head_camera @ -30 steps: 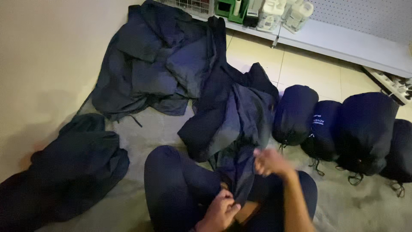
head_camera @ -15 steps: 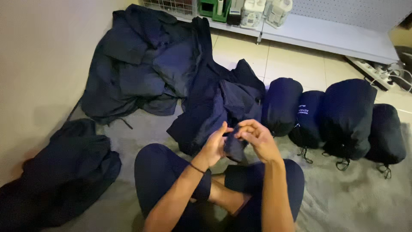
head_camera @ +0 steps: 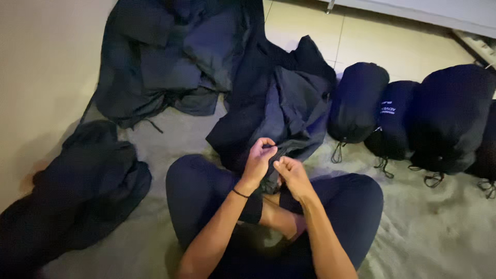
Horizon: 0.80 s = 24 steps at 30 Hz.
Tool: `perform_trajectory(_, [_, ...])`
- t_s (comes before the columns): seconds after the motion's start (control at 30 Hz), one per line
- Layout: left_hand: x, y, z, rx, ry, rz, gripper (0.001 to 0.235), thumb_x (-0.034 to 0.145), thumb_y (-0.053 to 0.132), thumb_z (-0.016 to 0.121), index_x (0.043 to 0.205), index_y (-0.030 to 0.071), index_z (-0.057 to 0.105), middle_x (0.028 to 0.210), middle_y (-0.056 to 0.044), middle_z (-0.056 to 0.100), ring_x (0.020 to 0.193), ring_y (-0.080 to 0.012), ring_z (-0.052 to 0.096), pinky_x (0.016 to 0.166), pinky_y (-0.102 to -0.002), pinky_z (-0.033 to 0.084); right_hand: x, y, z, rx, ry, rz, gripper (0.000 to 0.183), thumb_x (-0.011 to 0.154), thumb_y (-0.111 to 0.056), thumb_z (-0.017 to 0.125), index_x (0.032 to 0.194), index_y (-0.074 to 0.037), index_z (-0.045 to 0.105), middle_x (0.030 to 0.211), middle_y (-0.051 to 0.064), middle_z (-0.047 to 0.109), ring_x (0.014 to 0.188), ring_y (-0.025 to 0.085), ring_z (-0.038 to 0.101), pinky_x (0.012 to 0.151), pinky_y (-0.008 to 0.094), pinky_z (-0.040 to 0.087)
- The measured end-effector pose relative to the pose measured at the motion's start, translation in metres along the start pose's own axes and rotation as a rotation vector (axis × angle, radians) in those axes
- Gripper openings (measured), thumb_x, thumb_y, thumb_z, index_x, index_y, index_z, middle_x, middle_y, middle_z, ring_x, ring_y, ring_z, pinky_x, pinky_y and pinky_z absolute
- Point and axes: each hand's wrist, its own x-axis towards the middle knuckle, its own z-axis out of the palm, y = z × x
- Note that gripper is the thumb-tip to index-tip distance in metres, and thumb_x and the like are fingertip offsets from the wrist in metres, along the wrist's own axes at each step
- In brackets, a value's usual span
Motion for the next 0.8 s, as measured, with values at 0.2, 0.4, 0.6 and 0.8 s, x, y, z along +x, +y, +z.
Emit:
perform_trajectory(0.2, [0.018,0.017,-0.026,-0.107,0.041,0.061,0.018,0.100,0.008,0.071,0.114,0.014,0.062,0.075,0.006,0.064,0.064,-0.0037,0.057,0.060,-0.019,0.039,-0.008,-0.012,-0.015,0.228,-0.035,-0.077,0.026,0.100,-0.018,0.077,0.082,-0.008,0.060,0.057,0.004,0.058,0.043,0.013,0.058,0.041,0.026,0.048])
perform_trajectory(0.4, [0.010,0.035,-0.019,-0.057,0.003,0.094,0.011,0.104,0.010,0.067,0.112,0.015,0.061,0.067,0.008,0.057,0.055,-0.0014,0.051,0.051,-0.016,0.036,-0.004,-0.003,-0.017,0.219,0.032,-0.146,0.023,0.102,-0.016,0.075,0.086,-0.008,0.061,0.062,-0.001,0.059,0.049,0.011,0.063,0.046,0.024,0.052])
perform_trajectory(0.6, [-0.028,0.094,-0.009,0.582,-0.300,0.023,0.060,0.110,0.068,0.053,0.082,0.016,0.057,0.064,-0.002,0.053,0.058,-0.0166,0.054,0.060,-0.036,0.041,-0.003,-0.023,-0.010,-0.305,0.192,-0.395,0.022,0.100,-0.009,0.080,0.088,-0.007,0.062,0.064,0.001,0.048,0.060,0.009,0.051,0.054,0.025,0.036])
perform_trajectory(0.8, [-0.012,0.068,-0.021,0.519,-0.278,0.230,0.046,0.117,0.032,0.052,0.078,0.010,0.061,0.069,-0.012,0.059,0.075,-0.0150,0.058,0.075,-0.034,0.049,-0.011,-0.026,0.001,-0.405,0.012,-0.417,0.037,0.083,-0.022,0.096,0.100,-0.008,0.065,0.075,0.010,0.067,0.072,0.024,0.072,0.068,0.036,0.056])
